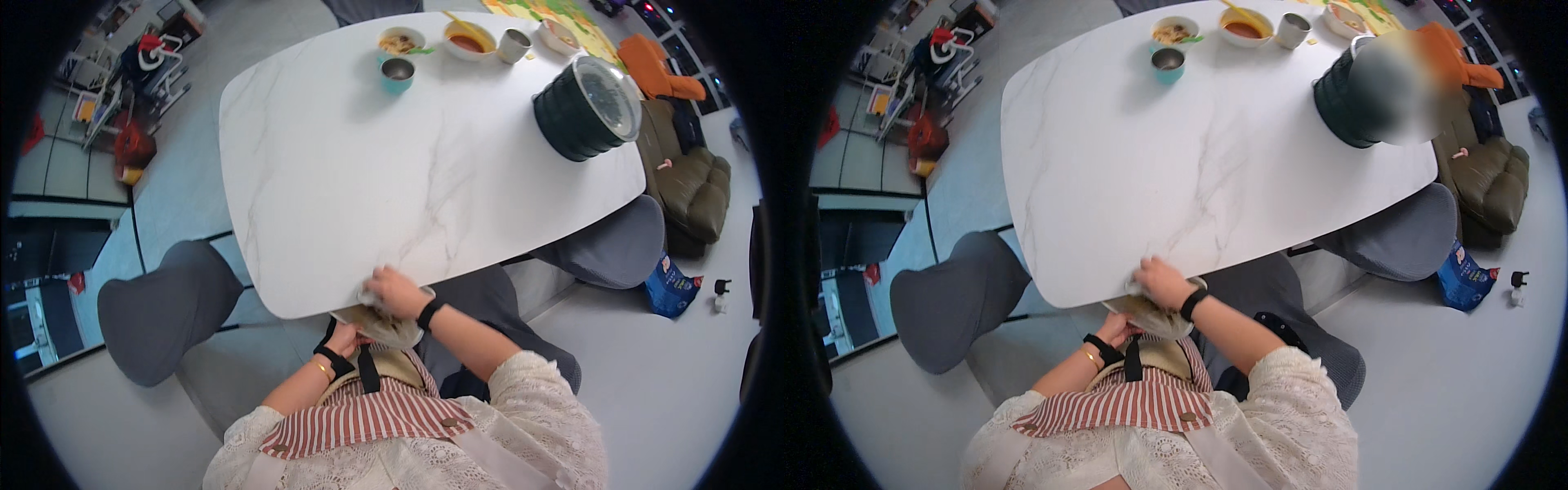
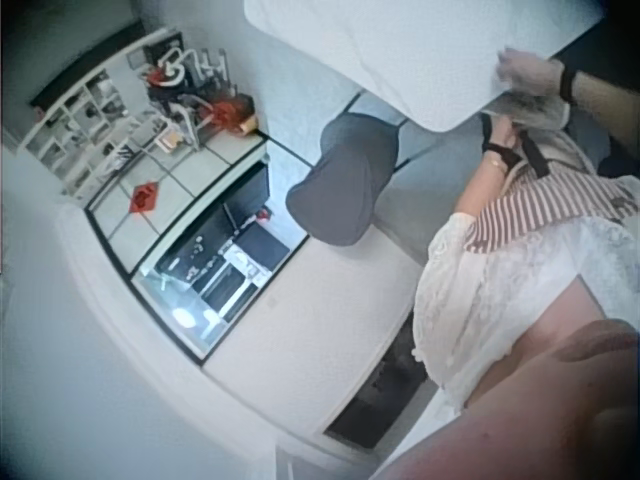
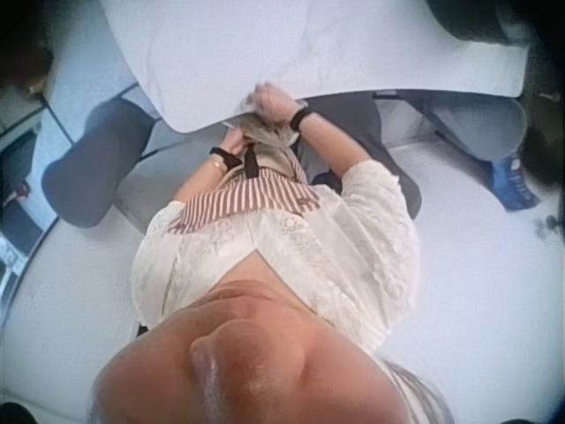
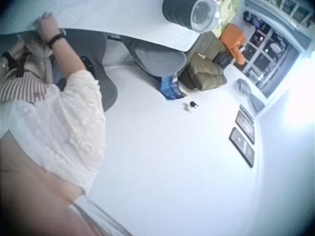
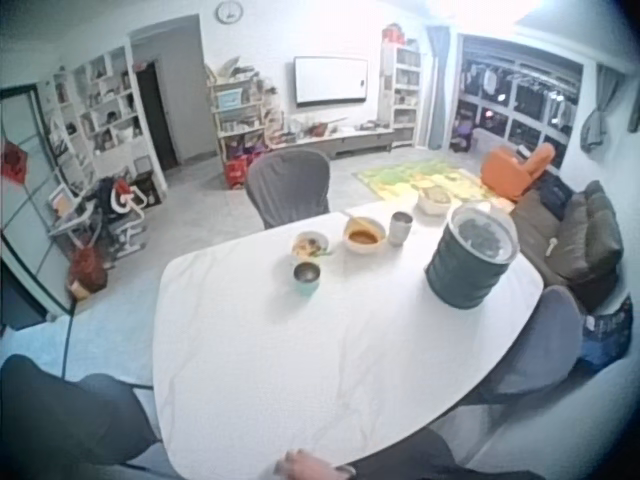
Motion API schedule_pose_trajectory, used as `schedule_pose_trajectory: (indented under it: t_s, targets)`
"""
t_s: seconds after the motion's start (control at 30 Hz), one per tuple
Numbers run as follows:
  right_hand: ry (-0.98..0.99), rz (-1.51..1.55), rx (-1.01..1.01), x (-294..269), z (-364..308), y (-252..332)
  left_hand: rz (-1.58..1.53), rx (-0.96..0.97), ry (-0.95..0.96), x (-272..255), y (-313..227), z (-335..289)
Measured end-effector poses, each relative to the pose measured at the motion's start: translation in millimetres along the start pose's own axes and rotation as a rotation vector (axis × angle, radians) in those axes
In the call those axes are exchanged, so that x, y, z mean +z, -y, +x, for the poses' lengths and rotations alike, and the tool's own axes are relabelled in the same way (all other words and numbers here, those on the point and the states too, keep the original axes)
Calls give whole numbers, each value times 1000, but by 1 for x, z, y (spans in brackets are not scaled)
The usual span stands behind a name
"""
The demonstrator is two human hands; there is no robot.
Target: The person clears a dining table by removing food scraps and used containers, then wipes the surface with a cloth. They carry items to the kitchen, discard food waste, and return to wipe the table and stove area with a spray bottle and cloth.
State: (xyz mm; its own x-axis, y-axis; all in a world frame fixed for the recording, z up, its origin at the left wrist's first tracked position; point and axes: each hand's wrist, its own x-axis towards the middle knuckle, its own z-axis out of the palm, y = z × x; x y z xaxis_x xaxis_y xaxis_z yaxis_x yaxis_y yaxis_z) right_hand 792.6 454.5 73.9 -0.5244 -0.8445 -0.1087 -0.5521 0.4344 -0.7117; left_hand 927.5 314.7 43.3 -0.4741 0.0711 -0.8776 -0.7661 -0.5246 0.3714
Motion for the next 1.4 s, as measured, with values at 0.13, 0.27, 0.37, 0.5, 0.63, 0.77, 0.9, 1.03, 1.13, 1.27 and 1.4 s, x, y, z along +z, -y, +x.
schedule_pose_trajectory:
  t_s: [0.13, 0.27, 0.37, 0.5, 0.63, 0.77, 0.9, 1.03, 1.13, 1.27, 1.4]
  targets:
    - [-269, 369, 120, -28, -35, -2, 48, -16, 14, -3, 1, 5]
    - [-706, 209, 398, -105, -86, -68, 61, -114, -24, -13, 10, 16]
    - [-802, -22, 634, -137, -109, -119, 35, -50, -1, -17, 18, 23]
    - [-804, -236, 601, -82, -85, -120, 15, -26, 2, -14, 20, 23]
    - [-522, -196, 270, 8, -49, -38, 82, -97, -33, -4, 9, 15]
    - [-273, 144, 141, 27, -48, 22, 82, -6, 5, 6, 3, 6]
    - [-728, 198, 133, -44, -24, -41, 86, -6, -41, 0, 8, 6]
    - [-925, -229, 421, -165, -15, -155, 45, -48, -30, -15, 14, 6]
    - [-853, -438, 791, -224, -14, -219, 30, -37, -43, -22, 19, -1]
    - [-691, -593, 979, -196, 24, -245, 29, -59, -41, -31, 21, -9]
    - [-680, -454, 476, -152, 61, -217, 12, -38, -84, -39, 31, -5]
